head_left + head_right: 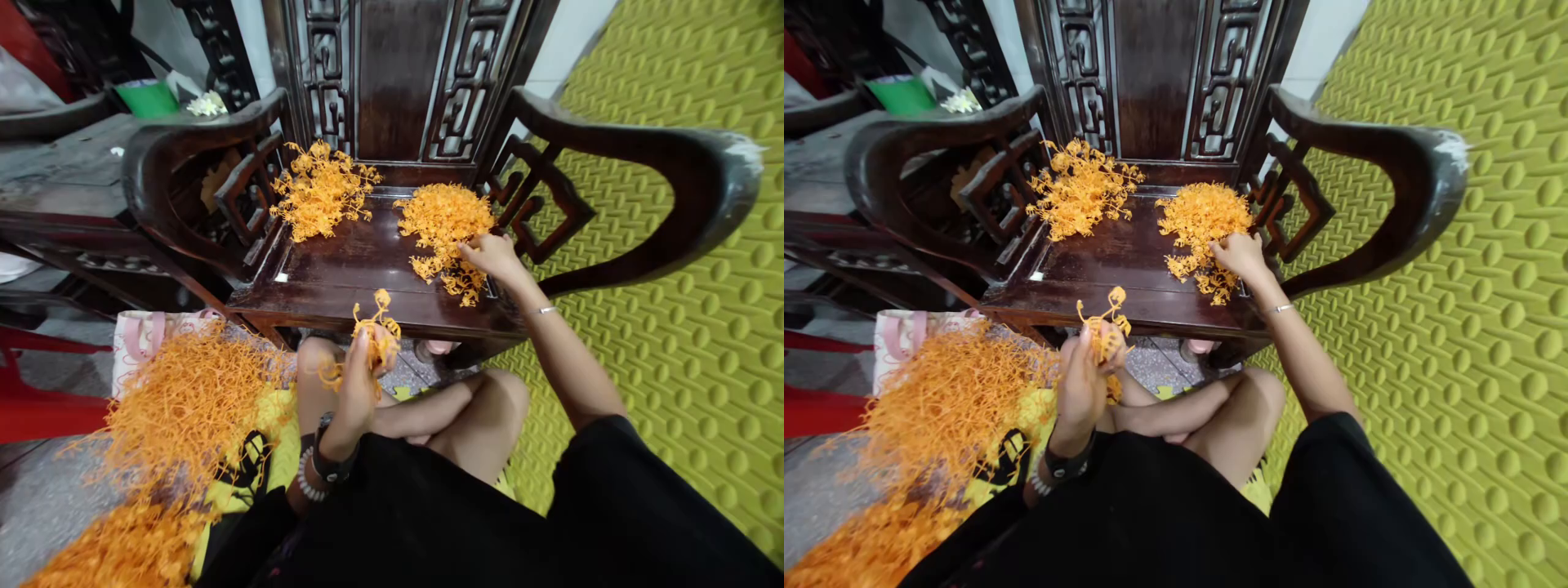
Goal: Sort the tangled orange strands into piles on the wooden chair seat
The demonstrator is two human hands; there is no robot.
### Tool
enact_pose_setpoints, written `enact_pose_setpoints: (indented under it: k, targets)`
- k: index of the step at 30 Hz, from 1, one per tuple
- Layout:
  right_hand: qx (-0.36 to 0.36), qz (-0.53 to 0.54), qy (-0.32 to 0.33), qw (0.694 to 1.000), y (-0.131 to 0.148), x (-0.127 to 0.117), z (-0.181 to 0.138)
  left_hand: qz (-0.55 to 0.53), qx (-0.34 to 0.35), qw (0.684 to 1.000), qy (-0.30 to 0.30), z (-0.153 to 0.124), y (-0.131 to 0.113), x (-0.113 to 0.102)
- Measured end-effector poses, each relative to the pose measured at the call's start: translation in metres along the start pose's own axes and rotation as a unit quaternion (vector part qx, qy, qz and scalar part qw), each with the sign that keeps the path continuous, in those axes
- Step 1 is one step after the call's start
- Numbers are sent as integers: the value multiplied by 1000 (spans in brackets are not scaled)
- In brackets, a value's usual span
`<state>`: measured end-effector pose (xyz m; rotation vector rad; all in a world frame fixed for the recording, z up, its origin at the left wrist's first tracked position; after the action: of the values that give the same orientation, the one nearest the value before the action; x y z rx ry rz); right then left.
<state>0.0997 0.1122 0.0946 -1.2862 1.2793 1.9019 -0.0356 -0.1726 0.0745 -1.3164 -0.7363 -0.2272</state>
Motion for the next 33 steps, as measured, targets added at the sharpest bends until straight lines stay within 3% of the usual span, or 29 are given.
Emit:
enact_pose_setpoints:
  k: [4,6,9,11,13,15,19,22,26,28,30,33]
  targets:
    - [-184,129,-89,970,37,-2,-56,-40,-29,998,26,8,-1,0]
    - [-277,199,-40,939,68,-5,-88,-26,-44,998,48,8,3,-1]
    - [-391,193,75,897,109,-5,-126,40,-44,997,55,6,14,-4]
    - [-431,195,125,872,121,-1,-140,89,-37,995,39,5,19,-6]
    - [-425,231,124,867,121,2,-144,133,-43,990,28,9,21,-6]
    - [-368,291,69,880,111,2,-136,179,-54,981,44,20,18,-3]
    - [-202,414,-102,882,70,-5,-101,287,-39,940,183,70,3,16]
    - [-139,440,-138,876,38,-11,-68,439,37,866,236,115,-16,37]
    - [-127,328,-144,925,6,-17,-35,609,91,744,257,169,-33,65]
    - [-120,280,-141,942,-4,-19,-26,640,78,714,274,191,-35,75]
    - [-107,319,-116,934,-9,-18,-22,629,73,718,289,206,-33,81]
    - [-120,432,-70,891,-5,-19,-26,571,101,762,287,214,-28,86]
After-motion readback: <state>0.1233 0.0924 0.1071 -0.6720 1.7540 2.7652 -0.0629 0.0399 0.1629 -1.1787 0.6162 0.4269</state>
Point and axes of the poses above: each hand's wrist, its own z-axis towards the middle knuckle, its own x-axis out of the palm, y = z × x, the point moved 2 cm from there along z, towards the middle knuckle, and after that the axes turned 10 degrees about y, right-handed, at the moved point
